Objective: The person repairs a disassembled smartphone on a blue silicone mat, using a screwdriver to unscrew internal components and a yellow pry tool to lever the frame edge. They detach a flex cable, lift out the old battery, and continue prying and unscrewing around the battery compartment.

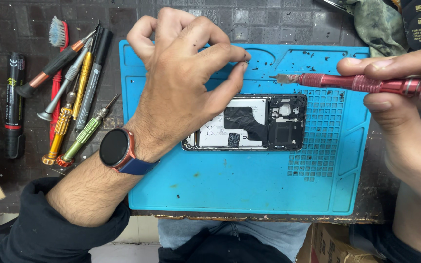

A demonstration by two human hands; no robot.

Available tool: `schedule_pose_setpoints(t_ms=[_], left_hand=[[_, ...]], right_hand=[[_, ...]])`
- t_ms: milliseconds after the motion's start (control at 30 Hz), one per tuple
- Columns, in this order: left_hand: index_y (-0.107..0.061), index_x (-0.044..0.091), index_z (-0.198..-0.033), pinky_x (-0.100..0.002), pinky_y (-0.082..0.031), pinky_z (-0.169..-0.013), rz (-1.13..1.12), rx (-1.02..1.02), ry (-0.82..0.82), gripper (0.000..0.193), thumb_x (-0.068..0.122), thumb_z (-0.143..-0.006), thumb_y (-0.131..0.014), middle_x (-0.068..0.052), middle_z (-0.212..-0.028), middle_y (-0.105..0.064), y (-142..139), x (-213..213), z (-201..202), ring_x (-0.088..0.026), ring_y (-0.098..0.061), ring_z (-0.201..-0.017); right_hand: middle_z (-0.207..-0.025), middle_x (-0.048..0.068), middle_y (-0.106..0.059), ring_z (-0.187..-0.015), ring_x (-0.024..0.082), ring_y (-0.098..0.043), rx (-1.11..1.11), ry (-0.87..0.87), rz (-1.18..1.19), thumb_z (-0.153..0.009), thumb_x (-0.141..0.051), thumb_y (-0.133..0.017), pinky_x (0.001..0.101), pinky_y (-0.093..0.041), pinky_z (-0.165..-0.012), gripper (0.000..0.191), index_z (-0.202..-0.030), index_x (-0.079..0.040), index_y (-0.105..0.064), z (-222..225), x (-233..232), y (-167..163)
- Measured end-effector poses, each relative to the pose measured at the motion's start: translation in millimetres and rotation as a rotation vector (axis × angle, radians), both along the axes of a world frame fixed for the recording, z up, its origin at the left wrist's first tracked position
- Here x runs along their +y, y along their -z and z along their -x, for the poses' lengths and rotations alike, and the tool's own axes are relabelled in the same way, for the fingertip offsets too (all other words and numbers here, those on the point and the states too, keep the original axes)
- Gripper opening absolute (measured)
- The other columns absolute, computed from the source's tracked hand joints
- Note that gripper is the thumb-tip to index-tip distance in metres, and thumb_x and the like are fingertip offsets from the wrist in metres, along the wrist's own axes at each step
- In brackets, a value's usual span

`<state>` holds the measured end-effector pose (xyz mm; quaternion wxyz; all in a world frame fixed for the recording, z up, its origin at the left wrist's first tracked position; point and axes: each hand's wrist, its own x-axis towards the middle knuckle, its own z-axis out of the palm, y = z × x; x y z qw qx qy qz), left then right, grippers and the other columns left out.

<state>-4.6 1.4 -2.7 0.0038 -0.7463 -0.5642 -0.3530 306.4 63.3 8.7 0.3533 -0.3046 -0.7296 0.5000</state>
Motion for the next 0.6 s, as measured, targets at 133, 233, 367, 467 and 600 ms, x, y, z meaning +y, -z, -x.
schedule_pose_setpoints(t_ms=[133, 233, 367, 467, 600], left_hand=[[-0.078, 0.016, -0.106, -0.047, -0.023, -0.103, 0.003, 0.003, -0.010, 0.007, 0.013, -0.099, -0.079, 0.005, -0.108, -0.063, 1.7, -0.8, 0.9, -0.021, -0.050, -0.116], [-0.078, 0.016, -0.107, -0.047, -0.023, -0.103, -0.003, 0.014, -0.011, 0.009, 0.012, -0.099, -0.079, 0.005, -0.109, -0.063, 2.6, -1.4, 1.9, -0.021, -0.050, -0.117], [-0.077, 0.016, -0.108, -0.047, -0.023, -0.103, -0.005, 0.013, -0.016, 0.010, 0.010, -0.099, -0.079, 0.005, -0.110, -0.063, 1.4, -1.9, 0.8, -0.021, -0.050, -0.117], [-0.076, 0.017, -0.108, -0.046, -0.023, -0.104, 0.001, 0.010, -0.022, 0.011, 0.012, -0.099, -0.080, 0.005, -0.108, -0.063, -5.3, -3.4, 0.0, -0.021, -0.050, -0.118], [-0.075, 0.016, -0.112, -0.048, -0.023, -0.101, 0.029, 0.000, 0.060, 0.028, 0.028, -0.088, -0.084, 0.002, -0.111, -0.062, -18.0, -6.8, -3.8, -0.026, -0.050, -0.115]], right_hand=[[-0.125, 0.015, -0.059, -0.125, 0.027, -0.065, -0.131, 0.027, -0.047, -0.125, -0.008, -0.052, 0.0425, -0.055, -0.115, 0.009, -0.129, -0.005, -0.045, -0.5, -0.1, -5.6], [-0.127, 0.013, -0.062, -0.123, 0.023, -0.065, -0.074, 0.031, 0.047, -0.126, -0.019, -0.053, 0.0406, -0.057, -0.116, 0.015, -0.132, -0.005, -0.048, 1.6, -2.1, -8.7], [-0.127, 0.010, -0.059, -0.120, 0.019, -0.063, 0.040, 0.046, 0.086, -0.129, -0.027, -0.046, 0.0379, -0.057, -0.116, 0.022, -0.134, -0.006, -0.050, 0.5, -8.1, -5.4], [-0.123, 0.011, -0.056, -0.114, 0.019, -0.062, -0.015, 0.085, -0.044, -0.129, -0.028, -0.038, 0.0362, -0.056, -0.112, 0.026, -0.136, -0.005, -0.047, -6.2, -6.6, 2.1], [-0.109, 0.011, -0.057, -0.097, 0.019, -0.063, 0.017, 0.048, 0.040, -0.132, -0.032, -0.037, 0.0361, -0.058, -0.098, 0.029, -0.130, -0.005, -0.047, -15.8, 3.4, 11.0]])
